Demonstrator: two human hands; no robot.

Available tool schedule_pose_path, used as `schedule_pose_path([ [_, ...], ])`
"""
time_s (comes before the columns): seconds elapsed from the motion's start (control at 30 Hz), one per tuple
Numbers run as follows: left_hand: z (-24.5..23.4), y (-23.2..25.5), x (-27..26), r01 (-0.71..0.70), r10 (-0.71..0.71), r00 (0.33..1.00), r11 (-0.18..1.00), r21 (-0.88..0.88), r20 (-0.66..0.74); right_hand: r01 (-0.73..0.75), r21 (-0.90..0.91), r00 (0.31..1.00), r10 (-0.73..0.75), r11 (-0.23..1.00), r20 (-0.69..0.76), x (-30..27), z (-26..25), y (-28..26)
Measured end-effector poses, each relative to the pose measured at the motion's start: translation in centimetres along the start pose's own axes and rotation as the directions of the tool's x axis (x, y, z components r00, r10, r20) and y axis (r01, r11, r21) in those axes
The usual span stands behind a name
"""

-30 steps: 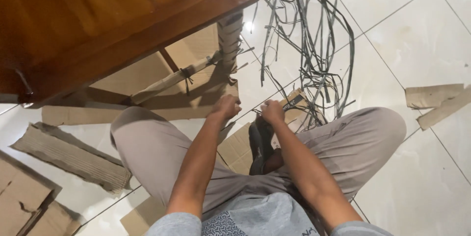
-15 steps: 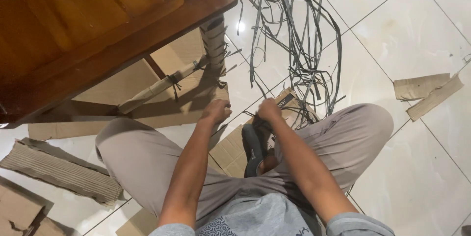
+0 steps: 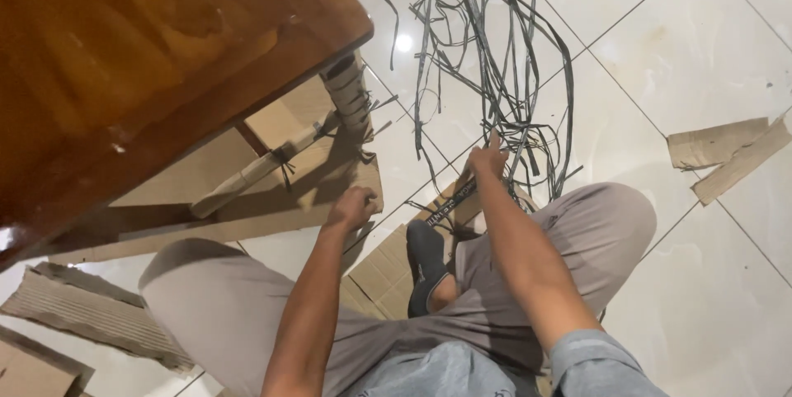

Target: Wrapping wooden chair legs with protective cardboard and plastic ties.

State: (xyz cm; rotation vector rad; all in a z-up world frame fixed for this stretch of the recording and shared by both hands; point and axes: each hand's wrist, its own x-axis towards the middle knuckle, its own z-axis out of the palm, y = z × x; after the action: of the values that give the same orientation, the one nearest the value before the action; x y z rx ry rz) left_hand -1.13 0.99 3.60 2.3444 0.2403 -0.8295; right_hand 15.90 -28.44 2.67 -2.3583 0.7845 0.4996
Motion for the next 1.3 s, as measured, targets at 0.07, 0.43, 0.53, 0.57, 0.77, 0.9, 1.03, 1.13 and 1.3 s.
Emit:
schedule_pose_path([
  [0.07,-0.4,-0.3,-0.1,0.008,-0.007,0.999,0.999,-0.038,0.032,-0.044,0.096,0.999,0.041,0.994,0.030,1.2,-0.5,-1.0],
  [0.43,-2.9,1.5,-2.6,0.170,-0.161,0.985,0.974,-0.148,0.067,-0.165,-0.274,0.981,0.186,0.948,0.056,8.7,0.8,-1.5],
  [0.53,-3.0,1.8,-2.5,0.191,-0.182,0.981,0.967,-0.171,0.067,-0.318,0.096,0.946,0.323,0.943,-0.041,13.5,4.3,2.3],
  [0.57,-3.0,1.8,-2.6,0.190,-0.181,0.981,0.967,-0.167,0.068,-0.304,0.250,0.939,0.333,0.919,-0.082,15.4,5.8,4.0],
  [0.77,-0.5,-0.5,-0.9,0.048,-0.057,0.997,0.985,-0.165,-0.047,0.058,0.127,0.964,-0.023,0.990,-0.266,-5.8,1.3,-5.0],
  [0.9,-0.4,-0.7,-1.5,-0.007,-0.006,0.996,0.989,-0.149,-0.086,0.485,0.086,0.808,-0.408,0.870,-0.425,-9.9,6.2,-3.1],
  [1.03,-0.7,-1.0,-2.7,-0.060,0.032,0.987,0.982,-0.178,-0.156,0.777,0.091,0.624,-0.744,0.623,-0.239,-15.1,8.6,-2.3],
  [1.13,-0.5,-1.4,-3.3,-0.049,0.011,0.984,0.977,-0.206,-0.180,0.718,0.045,0.691,-0.719,0.695,0.079,-15.5,11.4,0.4],
  [1.3,-0.2,-1.9,-3.9,-0.010,-0.026,0.982,0.981,-0.191,-0.185,0.600,-0.240,0.777,-0.486,0.763,0.399,-11.1,16.2,5.4],
])
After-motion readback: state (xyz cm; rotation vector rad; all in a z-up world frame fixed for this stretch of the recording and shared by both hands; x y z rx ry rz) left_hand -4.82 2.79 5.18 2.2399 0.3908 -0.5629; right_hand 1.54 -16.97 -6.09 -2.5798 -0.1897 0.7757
